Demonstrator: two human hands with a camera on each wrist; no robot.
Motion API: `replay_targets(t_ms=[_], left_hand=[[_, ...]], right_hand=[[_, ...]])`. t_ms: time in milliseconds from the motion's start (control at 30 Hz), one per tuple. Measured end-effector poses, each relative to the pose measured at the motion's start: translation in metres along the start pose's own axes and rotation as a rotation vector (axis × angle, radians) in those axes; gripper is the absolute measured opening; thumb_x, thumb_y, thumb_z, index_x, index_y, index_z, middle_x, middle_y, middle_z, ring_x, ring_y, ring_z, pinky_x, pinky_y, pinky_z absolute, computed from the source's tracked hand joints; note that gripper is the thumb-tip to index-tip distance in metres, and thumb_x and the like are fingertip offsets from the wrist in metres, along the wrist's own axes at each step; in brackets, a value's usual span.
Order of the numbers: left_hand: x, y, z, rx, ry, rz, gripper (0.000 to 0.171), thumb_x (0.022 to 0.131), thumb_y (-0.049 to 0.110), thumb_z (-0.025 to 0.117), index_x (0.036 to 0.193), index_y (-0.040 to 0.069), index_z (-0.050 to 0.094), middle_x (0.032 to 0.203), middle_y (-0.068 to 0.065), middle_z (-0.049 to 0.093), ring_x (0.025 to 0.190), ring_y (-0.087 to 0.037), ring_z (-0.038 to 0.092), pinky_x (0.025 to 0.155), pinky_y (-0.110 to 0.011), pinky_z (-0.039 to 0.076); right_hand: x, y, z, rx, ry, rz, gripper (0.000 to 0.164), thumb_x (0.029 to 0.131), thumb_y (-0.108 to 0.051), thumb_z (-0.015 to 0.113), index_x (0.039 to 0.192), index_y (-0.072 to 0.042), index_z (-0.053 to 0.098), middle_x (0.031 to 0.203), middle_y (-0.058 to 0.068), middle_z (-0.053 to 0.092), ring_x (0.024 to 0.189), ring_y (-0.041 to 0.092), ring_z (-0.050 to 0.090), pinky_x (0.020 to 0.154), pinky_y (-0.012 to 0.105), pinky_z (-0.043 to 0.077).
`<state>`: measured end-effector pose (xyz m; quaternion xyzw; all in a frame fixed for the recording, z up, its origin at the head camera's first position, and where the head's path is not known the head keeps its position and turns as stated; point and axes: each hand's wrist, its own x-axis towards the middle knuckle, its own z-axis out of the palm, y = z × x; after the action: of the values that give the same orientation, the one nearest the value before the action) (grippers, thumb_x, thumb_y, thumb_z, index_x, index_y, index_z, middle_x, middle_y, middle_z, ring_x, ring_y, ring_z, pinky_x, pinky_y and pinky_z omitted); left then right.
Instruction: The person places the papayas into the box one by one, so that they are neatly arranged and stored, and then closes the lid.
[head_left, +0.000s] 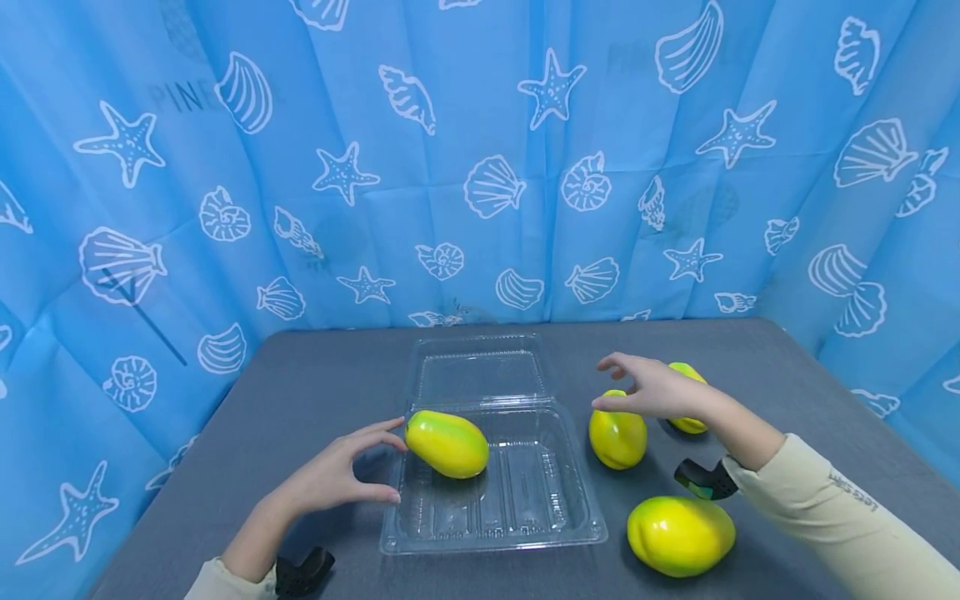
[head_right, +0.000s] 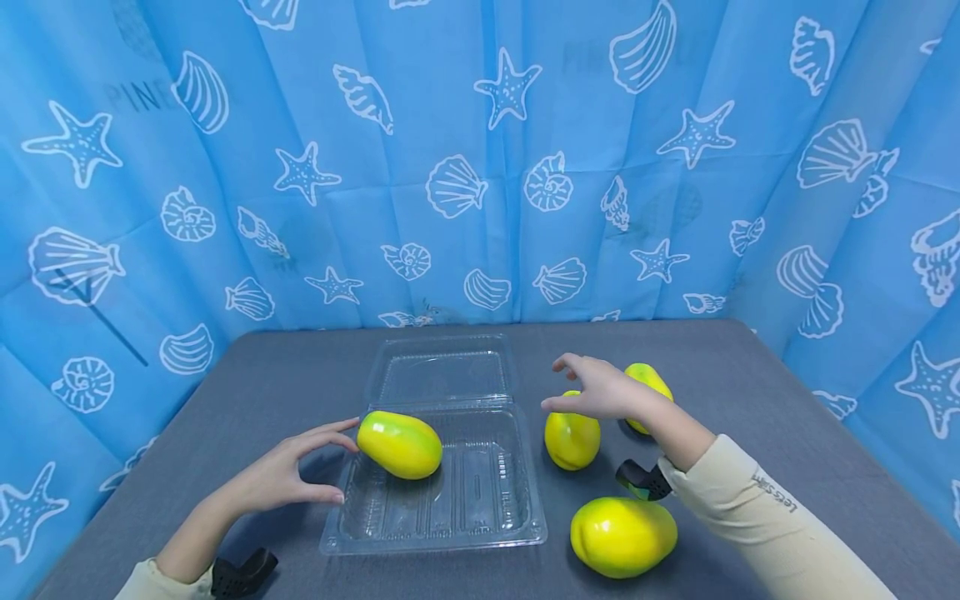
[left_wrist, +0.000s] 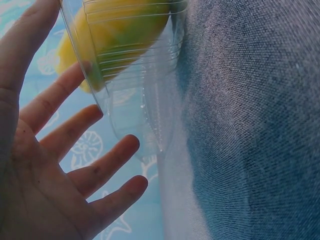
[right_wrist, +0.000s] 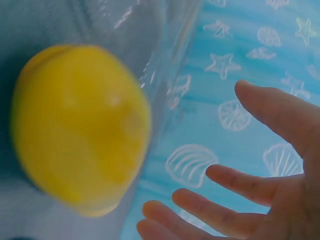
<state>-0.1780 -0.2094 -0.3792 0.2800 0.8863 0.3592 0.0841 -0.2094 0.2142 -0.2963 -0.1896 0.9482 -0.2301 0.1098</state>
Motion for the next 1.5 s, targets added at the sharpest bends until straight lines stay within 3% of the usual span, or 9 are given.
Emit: replay_targets(t_ms=[233, 467, 700, 1067, 1500], left_hand=[[-0.001, 0.001, 0.000, -0.010, -0.004, -0.010, 0.049, 0.075, 0.033, 0.076, 0.118, 0.014, 0.060, 0.150, -0.013, 0.035, 0.136, -0.042, 0.032, 0.101, -0.066, 0.032], [-0.001, 0.002, 0.000, -0.018, -0.006, -0.012, 0.049, 0.076, 0.032, 0.076, 0.118, 0.013, 0.060, 0.150, -0.014, 0.034, 0.136, -0.043, 0.032, 0.101, -0.067, 0.032], [-0.001, 0.001, 0.000, -0.020, -0.009, -0.009, 0.049, 0.076, 0.033, 0.076, 0.118, 0.013, 0.059, 0.150, -0.014, 0.034, 0.136, -0.043, 0.032, 0.101, -0.066, 0.033], [-0.001, 0.000, 0.000, -0.023, -0.006, 0.002, 0.050, 0.076, 0.033, 0.076, 0.118, 0.013, 0.060, 0.150, -0.015, 0.034, 0.136, -0.043, 0.032, 0.101, -0.066, 0.032], [0.000, -0.002, 0.000, -0.031, -0.007, 0.001, 0.050, 0.076, 0.035, 0.075, 0.119, 0.014, 0.059, 0.150, -0.013, 0.034, 0.136, -0.042, 0.032, 0.101, -0.066, 0.032]], right_hand=[[-0.007, 0.025, 0.003, -0.025, -0.047, 0.064, 0.073, 0.086, -0.046, 0.061, 0.132, 0.006, 0.040, 0.126, 0.033, 0.050, 0.110, 0.044, 0.054, 0.082, 0.050, 0.052], [-0.007, 0.037, 0.007, 0.143, -0.161, 0.167, 0.086, 0.085, -0.048, 0.061, 0.141, 0.006, 0.025, 0.130, 0.039, 0.040, 0.085, 0.026, 0.061, 0.064, 0.036, 0.056], [-0.003, 0.039, 0.012, 0.186, -0.213, 0.237, 0.094, 0.085, -0.053, 0.059, 0.144, 0.005, 0.016, 0.131, 0.037, 0.041, 0.092, 0.026, 0.060, 0.066, 0.036, 0.058], [0.002, 0.043, 0.017, 0.216, -0.247, 0.247, 0.095, 0.084, -0.053, 0.060, 0.144, 0.004, 0.013, 0.124, 0.033, 0.046, 0.075, 0.020, 0.059, 0.064, 0.035, 0.057], [0.000, 0.046, 0.016, 0.274, -0.194, 0.186, 0.090, 0.084, -0.046, 0.065, 0.144, -0.002, 0.015, 0.131, 0.038, 0.038, 0.083, 0.019, 0.060, 0.067, 0.037, 0.057]])
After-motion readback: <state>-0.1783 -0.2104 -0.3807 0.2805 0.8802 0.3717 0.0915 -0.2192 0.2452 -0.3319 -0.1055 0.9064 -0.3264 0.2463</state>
